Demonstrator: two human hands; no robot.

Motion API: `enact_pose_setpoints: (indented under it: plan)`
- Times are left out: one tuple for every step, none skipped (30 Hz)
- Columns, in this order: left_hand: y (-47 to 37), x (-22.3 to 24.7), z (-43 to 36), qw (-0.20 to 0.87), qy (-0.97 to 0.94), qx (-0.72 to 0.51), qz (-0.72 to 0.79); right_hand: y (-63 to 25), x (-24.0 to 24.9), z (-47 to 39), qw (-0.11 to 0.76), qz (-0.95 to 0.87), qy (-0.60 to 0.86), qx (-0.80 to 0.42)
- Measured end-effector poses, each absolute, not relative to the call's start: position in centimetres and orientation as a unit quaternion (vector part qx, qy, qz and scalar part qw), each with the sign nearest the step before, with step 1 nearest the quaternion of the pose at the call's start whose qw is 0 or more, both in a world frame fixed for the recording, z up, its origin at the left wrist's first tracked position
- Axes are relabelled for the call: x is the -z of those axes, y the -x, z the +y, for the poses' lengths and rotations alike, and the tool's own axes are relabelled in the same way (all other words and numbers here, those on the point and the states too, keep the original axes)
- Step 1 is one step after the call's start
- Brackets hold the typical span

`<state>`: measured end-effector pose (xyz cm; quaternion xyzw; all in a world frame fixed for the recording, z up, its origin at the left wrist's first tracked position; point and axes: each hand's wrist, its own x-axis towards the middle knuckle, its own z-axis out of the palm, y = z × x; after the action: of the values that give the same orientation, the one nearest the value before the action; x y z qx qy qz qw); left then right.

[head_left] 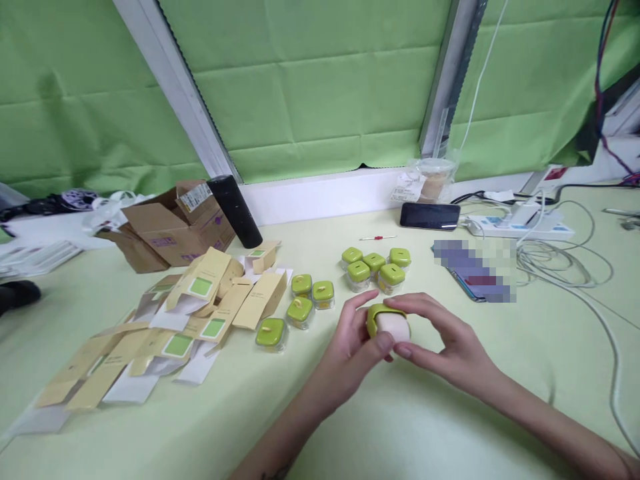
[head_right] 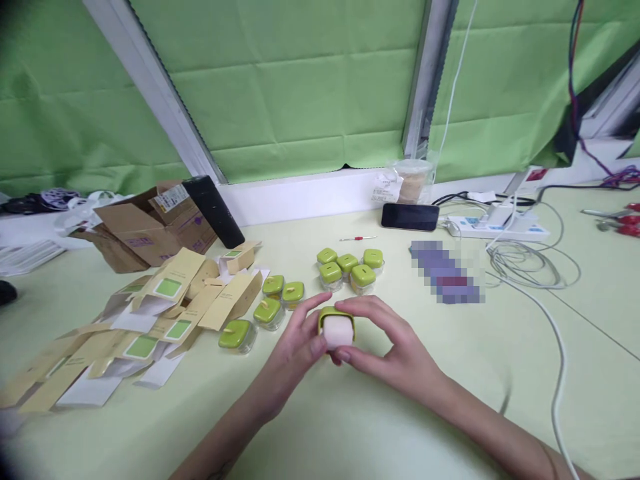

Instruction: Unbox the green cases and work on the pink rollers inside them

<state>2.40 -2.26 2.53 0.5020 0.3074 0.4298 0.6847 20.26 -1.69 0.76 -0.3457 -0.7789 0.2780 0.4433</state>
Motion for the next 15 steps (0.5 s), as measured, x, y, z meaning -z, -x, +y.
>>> enact_pose_setpoints:
  plan:
    - [-2.1, -2.6, -2.1, 0.670, -0.511, -0.430, 0.323, -20.0, -0.8, -1.7, 0.441, -0.781, 0.338, -0.285]
    - [-1.9, -2.7, -1.9, 0.660, -0.519, -0.425, 0.337, -19.8, -0.8, -1.7, 0.439, -0.781, 0.332, -0.295]
    - [-1.7, -2.7, -1.7, 0.653, -0.524, -0.421, 0.348, -19.6, -0.9, -1.7, 0.434, -0.779, 0.330, -0.308]
    - [-1.5, -2.6, -1.5, 0.649, -0.527, -0.420, 0.354, -19.4, -1.0, -1.7, 0.429, -0.774, 0.333, -0.325]
    - [-1.4, -2.4, -1.3, 0.644, -0.530, -0.423, 0.354, -19.3, -1.1, -1.6, 0.422, -0.767, 0.339, -0.345]
    - [-1.3, -2.2, -1.1, 0.635, -0.536, -0.432, 0.351, -19.2, -1.1, -1.3, 0.414, -0.758, 0.345, -0.366]
    - [-1.3, -1.9, -0.9, 0.620, -0.547, -0.442, 0.348, -19.2, -1.2, -1.0, 0.405, -0.751, 0.349, -0.388]
    - [-1.3, -1.6, -0.8, 0.602, -0.563, -0.446, 0.348, -19.2, -1.2, -0.6, 0.392, -0.744, 0.351, -0.411]
    - [-1.3, -1.4, -0.6, 0.584, -0.582, -0.444, 0.351, -19.2, -1.3, -0.2, 0.378, -0.737, 0.352, -0.436]
    - [-1.2, -1.2, -0.6, 0.565, -0.603, -0.435, 0.358, -19.3, -1.2, 0.3, 0.367, -0.727, 0.352, -0.461]
    - [-1.1, -1.1, -0.5, 0.544, -0.622, -0.423, 0.370, -19.3, -1.2, 0.7, 0.359, -0.715, 0.353, -0.485]
    - [-1.0, -1.1, -0.5, 0.521, -0.641, -0.410, 0.386, -19.3, -1.1, 1.1, 0.357, -0.701, 0.355, -0.505]
    - [-0.7, -1.2, -0.6, 0.495, -0.658, -0.395, 0.407, -19.4, -0.9, 1.4, 0.361, -0.684, 0.359, -0.522]
    - [-0.4, -1.3, -0.6, 0.469, -0.674, -0.376, 0.429, -19.4, -0.8, 1.5, 0.371, -0.668, 0.364, -0.532]
    - [0.0, -1.4, -0.6, 0.448, -0.688, -0.348, 0.452, -19.4, -0.6, 1.6, 0.382, -0.656, 0.367, -0.537]
